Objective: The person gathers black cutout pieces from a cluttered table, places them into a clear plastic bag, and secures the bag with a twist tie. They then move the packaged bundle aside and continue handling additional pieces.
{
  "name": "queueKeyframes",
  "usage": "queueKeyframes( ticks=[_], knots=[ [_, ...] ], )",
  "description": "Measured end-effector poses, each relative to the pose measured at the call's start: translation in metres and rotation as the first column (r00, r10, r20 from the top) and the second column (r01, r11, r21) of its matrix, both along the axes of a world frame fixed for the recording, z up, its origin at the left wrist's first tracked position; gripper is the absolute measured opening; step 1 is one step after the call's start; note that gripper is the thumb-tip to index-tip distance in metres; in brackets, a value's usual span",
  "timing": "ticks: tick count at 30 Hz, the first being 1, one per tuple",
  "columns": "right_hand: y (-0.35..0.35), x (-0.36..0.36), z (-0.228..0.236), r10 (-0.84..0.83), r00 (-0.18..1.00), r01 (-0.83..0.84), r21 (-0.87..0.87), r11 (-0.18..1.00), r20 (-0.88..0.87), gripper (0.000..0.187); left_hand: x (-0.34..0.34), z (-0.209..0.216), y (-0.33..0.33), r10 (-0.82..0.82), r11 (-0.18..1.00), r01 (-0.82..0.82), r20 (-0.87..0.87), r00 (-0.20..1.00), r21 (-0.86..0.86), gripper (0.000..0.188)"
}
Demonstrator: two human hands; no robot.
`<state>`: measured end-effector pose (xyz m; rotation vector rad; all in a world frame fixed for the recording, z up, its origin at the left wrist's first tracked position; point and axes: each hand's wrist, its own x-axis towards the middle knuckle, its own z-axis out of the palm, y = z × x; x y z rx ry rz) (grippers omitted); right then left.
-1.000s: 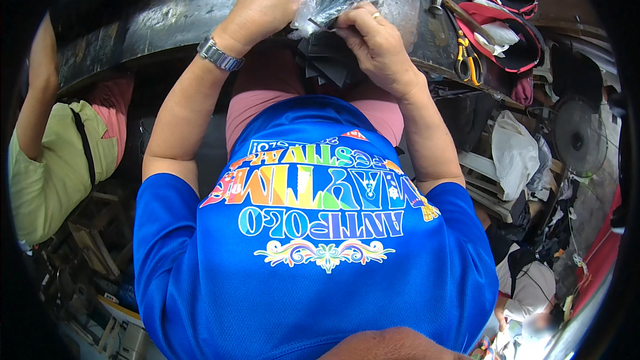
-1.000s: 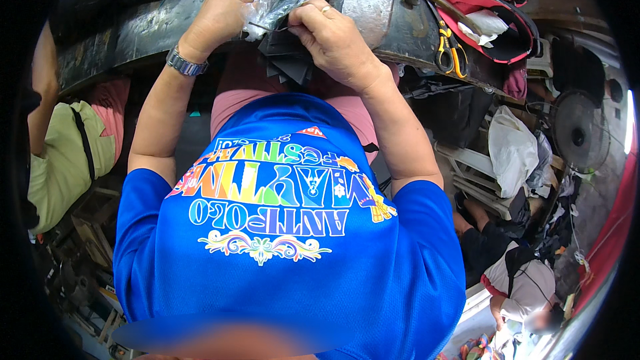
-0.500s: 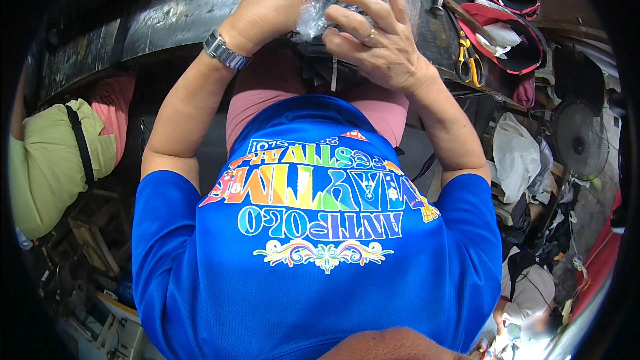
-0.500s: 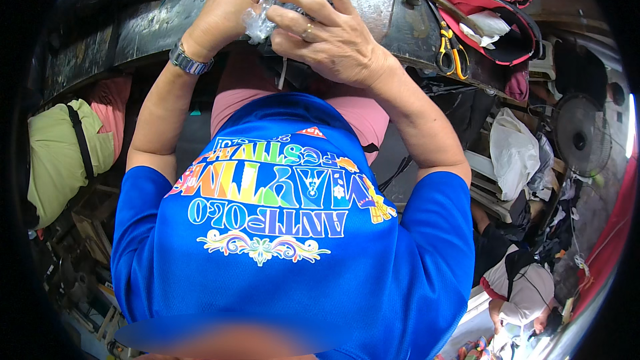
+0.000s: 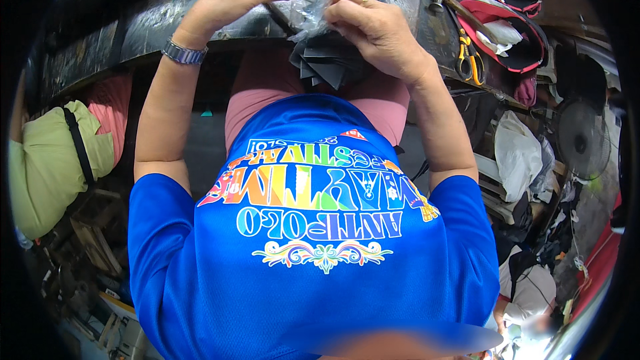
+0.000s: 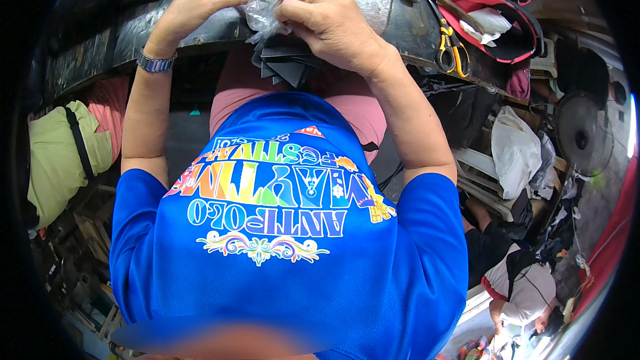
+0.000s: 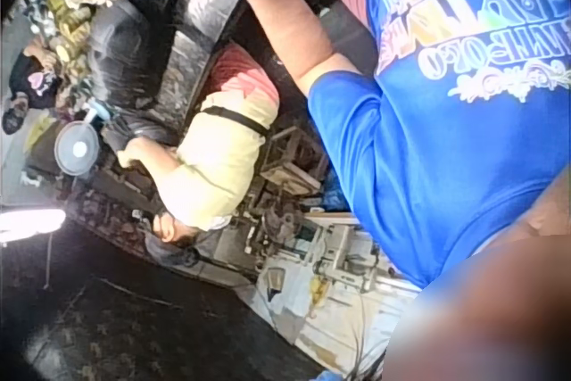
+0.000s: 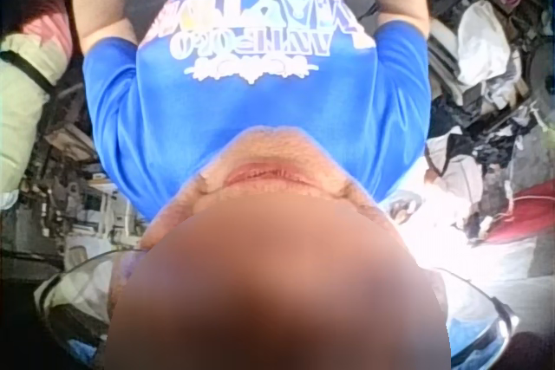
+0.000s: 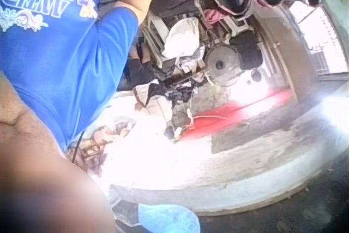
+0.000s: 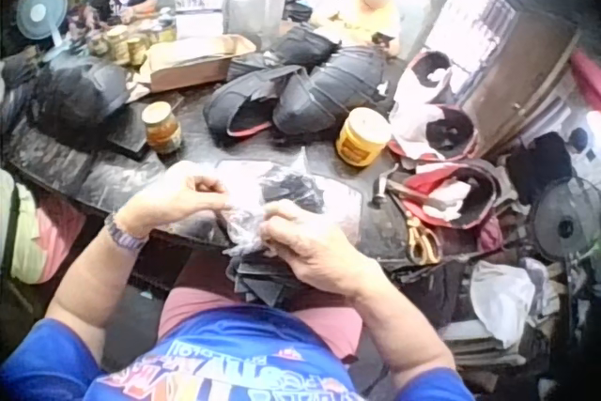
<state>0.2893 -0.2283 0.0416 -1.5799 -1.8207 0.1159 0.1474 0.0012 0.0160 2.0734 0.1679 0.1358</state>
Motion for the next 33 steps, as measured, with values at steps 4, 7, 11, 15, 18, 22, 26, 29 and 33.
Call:
queueKeyframes(
  ticks=[4,7,11,15,18,22,26,29,33],
  knots=[
    [0.005,-0.004,0.001,0.007,1.000,-0.006,0.047,0.999,-0.022,0.016,-0.004,-0.010,0.006,-0.044,0.949,0.064,0.071,0.996,-0.308,0.020],
    [0.004,-0.003,0.006,0.008,0.999,-0.007,-0.036,0.999,0.039,0.014,-0.002,-0.024,-0.009,0.141,0.888,-0.050,0.166,0.976,-0.458,0.020],
    [0.004,-0.006,0.012,-0.018,0.996,0.028,-0.113,0.993,0.090,0.012,0.004,-0.022,-0.030,0.188,0.871,-0.010,0.314,0.931,-0.491,0.017],
    [0.006,-0.009,0.009,-0.029,0.997,0.034,-0.084,0.996,0.067,0.011,0.004,-0.013,-0.067,0.241,0.874,-0.044,0.353,0.904,-0.485,0.015],
    [0.001,-0.009,0.003,-0.051,0.996,0.048,-0.055,0.997,-0.069,0.011,0.003,-0.009,-0.080,0.207,0.945,-0.078,0.394,0.896,-0.319,0.013],
    [-0.003,-0.007,-0.007,-0.108,0.920,0.089,-0.069,0.994,-0.375,0.012,0.002,-0.011,-0.078,0.195,0.979,-0.157,0.386,0.902,-0.128,0.013],
    [0.003,-0.005,-0.013,-0.096,0.881,0.119,0.020,0.993,-0.463,0.010,-0.006,-0.017,-0.077,0.132,0.976,-0.197,0.457,0.880,0.097,0.012],
    [0.005,-0.008,-0.012,-0.174,0.874,0.178,-0.034,0.983,-0.453,0.011,-0.007,-0.021,-0.082,0.130,0.965,-0.226,0.505,0.853,0.134,0.010],
    [0.007,-0.015,-0.009,-0.240,0.863,0.243,-0.051,0.969,-0.445,0.011,-0.006,-0.021,-0.084,0.143,0.971,-0.222,0.527,0.838,0.089,0.013]
  ],
)
